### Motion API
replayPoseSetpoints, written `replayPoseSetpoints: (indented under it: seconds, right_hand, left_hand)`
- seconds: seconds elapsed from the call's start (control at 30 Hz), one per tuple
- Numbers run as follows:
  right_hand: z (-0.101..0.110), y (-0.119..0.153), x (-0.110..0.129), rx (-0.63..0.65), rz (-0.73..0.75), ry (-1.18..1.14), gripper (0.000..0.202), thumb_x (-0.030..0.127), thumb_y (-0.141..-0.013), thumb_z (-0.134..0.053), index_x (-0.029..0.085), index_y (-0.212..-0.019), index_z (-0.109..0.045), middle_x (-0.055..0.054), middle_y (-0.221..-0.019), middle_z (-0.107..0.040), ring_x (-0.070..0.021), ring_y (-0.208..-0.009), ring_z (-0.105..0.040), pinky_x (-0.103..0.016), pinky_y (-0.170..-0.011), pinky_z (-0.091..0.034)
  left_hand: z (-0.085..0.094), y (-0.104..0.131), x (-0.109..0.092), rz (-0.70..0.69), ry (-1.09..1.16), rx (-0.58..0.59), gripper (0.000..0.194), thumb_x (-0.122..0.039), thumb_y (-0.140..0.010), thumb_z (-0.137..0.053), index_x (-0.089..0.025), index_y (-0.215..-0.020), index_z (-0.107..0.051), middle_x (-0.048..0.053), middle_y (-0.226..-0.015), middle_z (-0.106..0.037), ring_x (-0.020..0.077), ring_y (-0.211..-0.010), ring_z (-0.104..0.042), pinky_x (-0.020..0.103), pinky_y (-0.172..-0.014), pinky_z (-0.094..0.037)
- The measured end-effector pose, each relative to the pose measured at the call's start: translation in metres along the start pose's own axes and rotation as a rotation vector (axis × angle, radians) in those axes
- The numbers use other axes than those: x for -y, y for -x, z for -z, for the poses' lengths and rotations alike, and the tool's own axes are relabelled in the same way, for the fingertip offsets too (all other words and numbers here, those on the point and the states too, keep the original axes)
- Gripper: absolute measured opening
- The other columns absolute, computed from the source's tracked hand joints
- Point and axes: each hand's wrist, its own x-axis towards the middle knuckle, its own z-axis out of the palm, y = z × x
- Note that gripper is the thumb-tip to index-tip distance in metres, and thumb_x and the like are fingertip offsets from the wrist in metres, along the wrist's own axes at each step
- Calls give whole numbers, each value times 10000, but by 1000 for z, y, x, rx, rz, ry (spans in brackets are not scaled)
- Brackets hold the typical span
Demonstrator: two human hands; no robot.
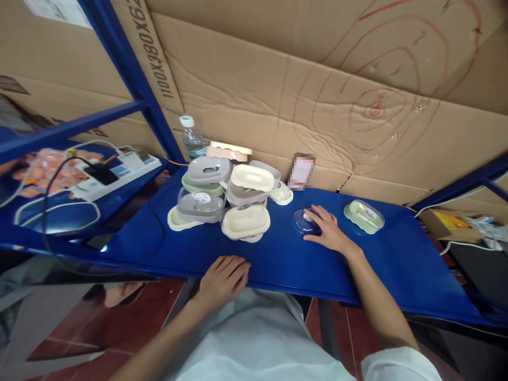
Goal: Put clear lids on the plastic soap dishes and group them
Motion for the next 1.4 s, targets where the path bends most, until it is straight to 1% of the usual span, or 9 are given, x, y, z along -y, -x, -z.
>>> replayPoseSetpoints:
  seconds: [0.13, 0.27, 0.43, 0.6, 0.8, 0.97, 1.17, 1.27, 1.4]
  right_hand:
    - [15, -10, 4, -97, 50, -197, 543, 593, -1063, -623, 332, -1538, -634, -118, -1583, -639, -329, -1514, -566, -599, -1252, -467]
    - [45, -41, 33, -249, 89, -245, 511, 611, -1113, -495, 334, -1502, -677, -90, -1518, -694, -300, -1444, -631, -556, -1249, -498]
    - [68, -149, 97, -401, 181, -190, 639, 726, -1108, -414, 298, -1501, -680, -66, -1543, -674, -275, -1474, -601, -506, -1281, -467]
    - [57, -280, 161, -497, 103, -205, 678, 702, -1127, -393, 202, -1462, -706, -120, -1548, -656, -339, -1486, -565, -601, -1269, -433]
    - [41, -330, 197, -410, 37, -203, 574, 598, -1117, -534, 200, -1501, -686, -151, -1699, -509, -380, -1578, -438, -619, -1315, -355]
    - [59, -294, 175, -430, 130, -199, 669, 667, -1115, -471, 176, -1535, -648, -167, -1704, -503, -351, -1597, -442, -567, -1334, -347]
    - [91, -168, 79, -578, 138, -124, 550, 620, -1121, -482, 235, -1456, -687, -145, -1554, -653, -301, -1494, -577, -525, -1290, -421]
    - [90, -85, 2, -556, -40, 55, 549, 608, -1097, -515, 211, -1426, -705, -170, -1516, -673, -332, -1448, -608, -554, -1261, -444]
    - [77, 7, -87, -407, -495, 258, 647, 639, -1053, -493, 195, -1495, -655, -221, -1617, -576, -440, -1449, -572, -687, -1166, -476]
  left_hand:
    - [0, 0, 0, -1, 8, -16, 159, -111, -1009, -621, -190, -1059, -749, 66, -996, -817, 210, -899, -763, 370, -861, -556]
    - [0, 0, 1, -5, 21, -31, 151, -113, -1018, -620, -190, -1070, -739, 64, -1003, -818, 215, -905, -767, 370, -856, -550]
    - [-1, 1, 2, -20, 33, -37, 140, -128, -1019, -638, -193, -1085, -742, 62, -1007, -819, 218, -919, -769, 378, -862, -545]
    - [0, 3, 2, -11, 81, -38, 139, -132, -1035, -621, -178, -1097, -736, 60, -1024, -811, 217, -942, -757, 383, -887, -535]
    - [2, 4, 4, 0, 127, -29, 144, -126, -1014, -654, -180, -1118, -737, 67, -1051, -802, 217, -969, -745, 385, -911, -533]
    - [2, 5, 4, 17, 153, -12, 149, -138, -1034, -635, -186, -1134, -735, 65, -1062, -795, 216, -990, -737, 388, -917, -530]
    - [1, 6, 4, 23, 133, -6, 155, -155, -1061, -606, -180, -1140, -737, 67, -1085, -797, 229, -1000, -726, 401, -923, -513]
    - [2, 4, 4, 20, 138, 2, 169, -154, -1068, -584, -182, -1133, -738, 67, -1077, -798, 225, -994, -724, 398, -917, -510]
    - [0, 2, 3, 32, 112, 11, 172, -155, -1068, -583, -184, -1122, -743, 68, -1063, -797, 225, -983, -724, 398, -912, -513]
